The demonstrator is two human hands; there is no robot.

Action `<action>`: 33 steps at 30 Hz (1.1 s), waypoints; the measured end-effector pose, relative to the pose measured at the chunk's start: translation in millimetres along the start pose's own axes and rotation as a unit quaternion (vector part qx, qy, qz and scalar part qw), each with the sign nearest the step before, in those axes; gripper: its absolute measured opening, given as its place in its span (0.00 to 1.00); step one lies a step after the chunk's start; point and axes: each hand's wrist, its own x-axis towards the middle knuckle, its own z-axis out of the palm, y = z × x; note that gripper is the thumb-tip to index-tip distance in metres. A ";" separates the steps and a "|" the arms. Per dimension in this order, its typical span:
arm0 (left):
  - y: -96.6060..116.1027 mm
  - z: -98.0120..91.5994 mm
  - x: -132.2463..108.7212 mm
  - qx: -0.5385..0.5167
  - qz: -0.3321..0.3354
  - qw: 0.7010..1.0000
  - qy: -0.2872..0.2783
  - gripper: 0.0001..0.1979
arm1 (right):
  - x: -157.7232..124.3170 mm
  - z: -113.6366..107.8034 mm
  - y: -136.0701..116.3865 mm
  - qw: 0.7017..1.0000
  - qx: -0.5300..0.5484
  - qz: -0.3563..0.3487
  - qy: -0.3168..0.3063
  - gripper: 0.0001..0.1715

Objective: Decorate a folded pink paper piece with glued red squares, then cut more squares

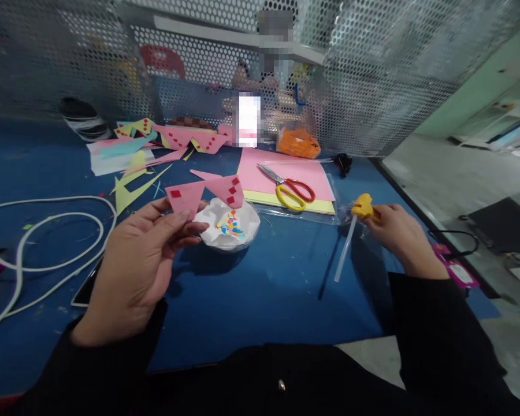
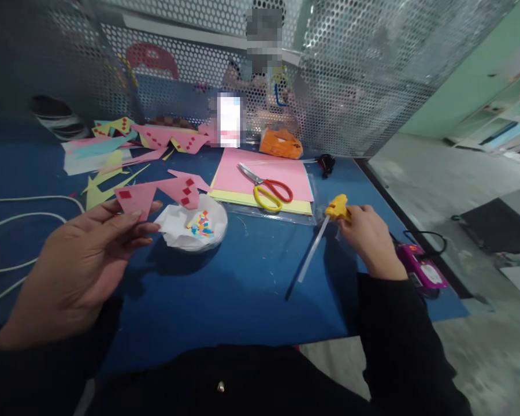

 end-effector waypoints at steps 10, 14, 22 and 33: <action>-14.5 0.5 8.4 -0.057 -0.022 0.998 0.015 0.08 | -25.2 -35.2 -9.2 0.997 -0.009 -0.061 0.050 0.31; -21.0 3.3 10.4 -0.060 -0.057 0.996 0.016 0.08 | -33.7 -70.5 -52.3 0.970 0.091 -0.188 0.127 0.17; -13.6 8.1 3.9 -0.122 -0.071 0.990 0.012 0.10 | 1.7 -60.5 -179.7 0.789 0.186 -0.586 0.005 0.17; -10.0 6.0 4.5 -0.128 -0.115 0.985 -0.005 0.13 | 21.2 -31.8 -227.5 0.784 0.111 -0.611 -0.011 0.19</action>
